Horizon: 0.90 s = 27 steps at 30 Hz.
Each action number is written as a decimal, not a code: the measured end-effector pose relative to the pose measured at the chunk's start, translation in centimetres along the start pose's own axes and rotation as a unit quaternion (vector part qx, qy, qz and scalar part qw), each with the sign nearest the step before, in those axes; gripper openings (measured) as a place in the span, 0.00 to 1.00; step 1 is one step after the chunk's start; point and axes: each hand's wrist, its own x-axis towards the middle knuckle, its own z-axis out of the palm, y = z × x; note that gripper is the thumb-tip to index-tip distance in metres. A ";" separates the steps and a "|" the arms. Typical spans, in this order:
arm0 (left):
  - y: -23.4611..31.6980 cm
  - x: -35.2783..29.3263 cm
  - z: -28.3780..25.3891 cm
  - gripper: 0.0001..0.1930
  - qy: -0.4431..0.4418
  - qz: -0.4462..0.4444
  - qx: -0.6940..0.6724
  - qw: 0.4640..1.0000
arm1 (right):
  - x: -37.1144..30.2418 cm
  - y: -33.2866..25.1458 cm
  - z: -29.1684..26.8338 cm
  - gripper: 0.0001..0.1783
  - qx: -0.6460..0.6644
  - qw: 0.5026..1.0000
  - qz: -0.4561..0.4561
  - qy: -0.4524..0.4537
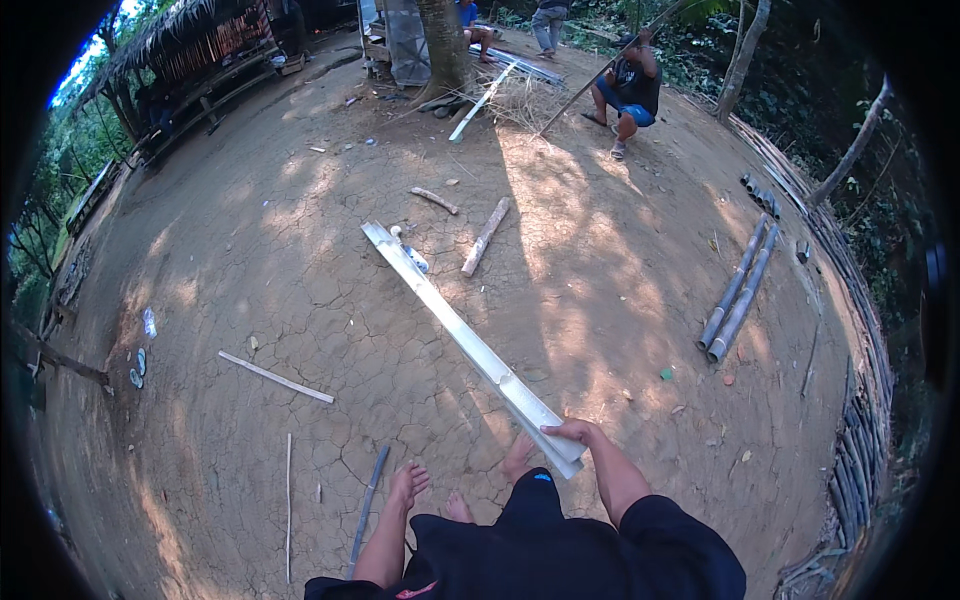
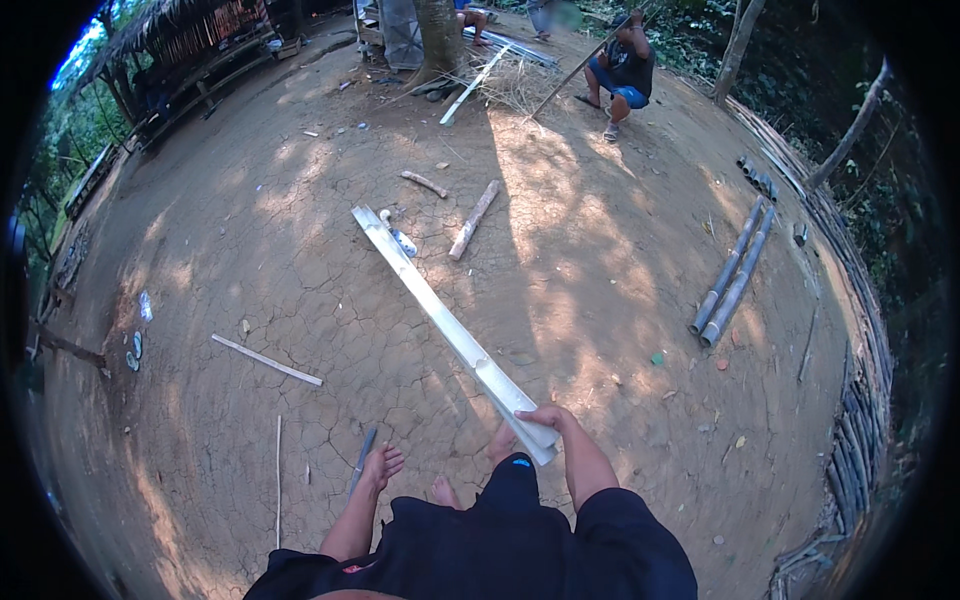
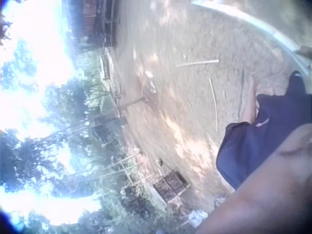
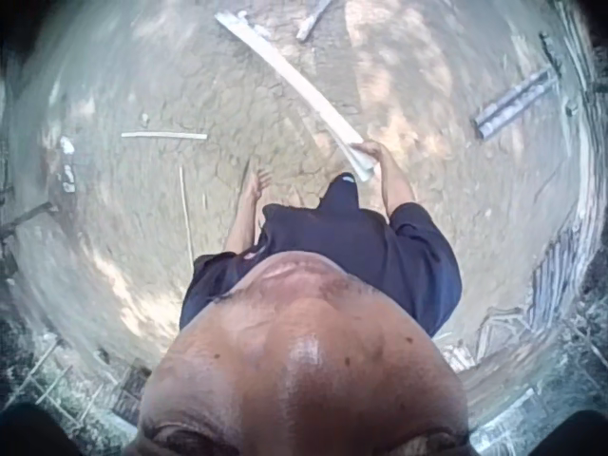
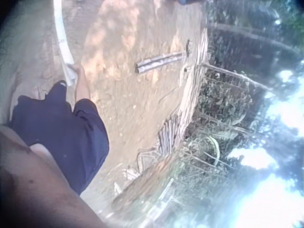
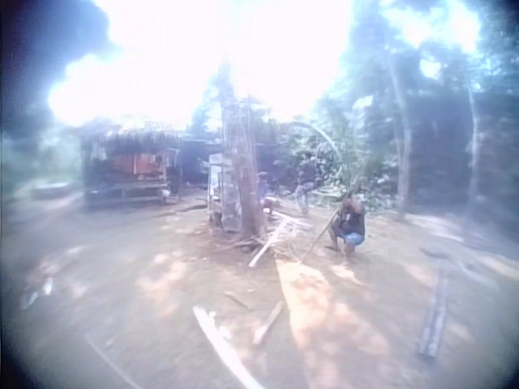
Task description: The person splits a long bamboo stalk lengthwise using a machete and a wooden mallet. They then separate the split halves and place them on the ground. Later, they pick up another bamboo stalk and split it in the same manner.
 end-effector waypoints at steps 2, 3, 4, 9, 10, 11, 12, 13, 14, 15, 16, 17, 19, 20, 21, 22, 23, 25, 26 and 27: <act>1.6 1.9 2.9 0.24 -0.020 -0.024 0.002 1.000 | 1.2 1.4 -1.2 0.51 -0.012 1.000 -0.025 0.013; 1.8 2.4 4.5 0.24 -0.027 -0.040 -0.001 0.999 | 1.4 2.1 -1.9 0.51 -0.022 0.999 -0.034 0.017; 2.2 3.2 6.3 0.24 -0.034 -0.047 0.008 0.998 | 1.8 2.6 -2.9 0.52 -0.009 1.000 -0.009 -0.003; 5.6 7.1 15.5 0.25 -0.034 -0.099 0.063 0.993 | 2.2 3.3 -9.2 0.58 0.004 0.999 -0.008 -0.031; 6.8 7.5 17.4 0.25 -0.049 -0.108 0.101 0.988 | 2.3 3.8 -10.2 0.59 -0.004 0.999 -0.003 -0.040; 7.7 7.9 19.9 0.26 -0.069 -0.117 0.137 0.981 | 2.5 4.3 -11.4 0.57 -0.016 0.999 0.012 -0.029; 8.7 8.5 21.6 0.26 -0.085 -0.124 0.176 0.973 | 2.6 3.8 -12.3 0.56 -0.025 0.999 0.021 -0.020; 9.6 9.3 23.5 0.29 -0.085 -0.124 0.184 0.971 | 2.4 3.7 -13.8 0.57 -0.057 0.998 0.010 -0.006; 11.1 10.7 25.5 0.30 -0.080 -0.113 0.178 0.974 | 2.8 3.0 -15.7 0.56 -0.067 0.998 0.001 -0.009; 11.7 12.7 27.2 0.32 -0.075 -0.107 0.170 0.977 | 2.2 2.0 -17.5 0.56 -0.078 0.997 -0.002 -0.014; 12.9 13.6 29.9 0.33 -0.080 -0.106 0.170 0.977 | 1.5 2.2 -19.2 0.56 -0.079 0.997 0.003 -0.012; 14.3 14.6 32.3 0.37 -0.089 -0.106 0.170 0.976 | 3.9 4.0 -20.3 0.55 -0.082 0.997 -0.007 0.001; 16.4 15.9 36.1 0.44 -0.094 -0.105 0.136 0.981 | 3.8 3.8 -22.8 0.54 -0.094 0.996 0.003 -0.002; 17.3 16.9 37.5 0.48 -0.092 -0.101 0.107 0.985 | 3.3 2.3 -24.5 0.54 -0.098 0.995 0.006 -0.002; 18.4 18.0 38.4 0.51 -0.085 -0.094 0.075 0.989 | 1.4 0.0 -26.1 0.54 -0.106 0.994 -0.002 -0.011; 19.3 19.1 40.1 0.55 -0.087 -0.099 0.049 0.990 | 1.7 0.1 -27.5 0.54 -0.109 0.994 -0.014 -0.001; 20.3 20.1 41.6 0.58 -0.087 -0.104 0.023 0.990 | 2.2 0.2 -28.7 0.53 -0.112 0.993 -0.026 0.008; 21.3 21.4 44.1 0.64 -0.081 -0.122 -0.018 0.989 | 1.5 -1.2 -31.2 0.50 -0.102 0.994 -0.026 -0.005; 22.0 22.1 45.2 0.66 -0.076 -0.132 -0.033 0.988 | 0.7 -2.0 -32.2 0.49 -0.102 0.995 -0.021 -0.004; 22.7 23.1 46.5 0.68 -0.076 -0.138 -0.050 0.986 | 0.3 -2.7 -33.4 0.49 -0.105 0.994 -0.016 0.001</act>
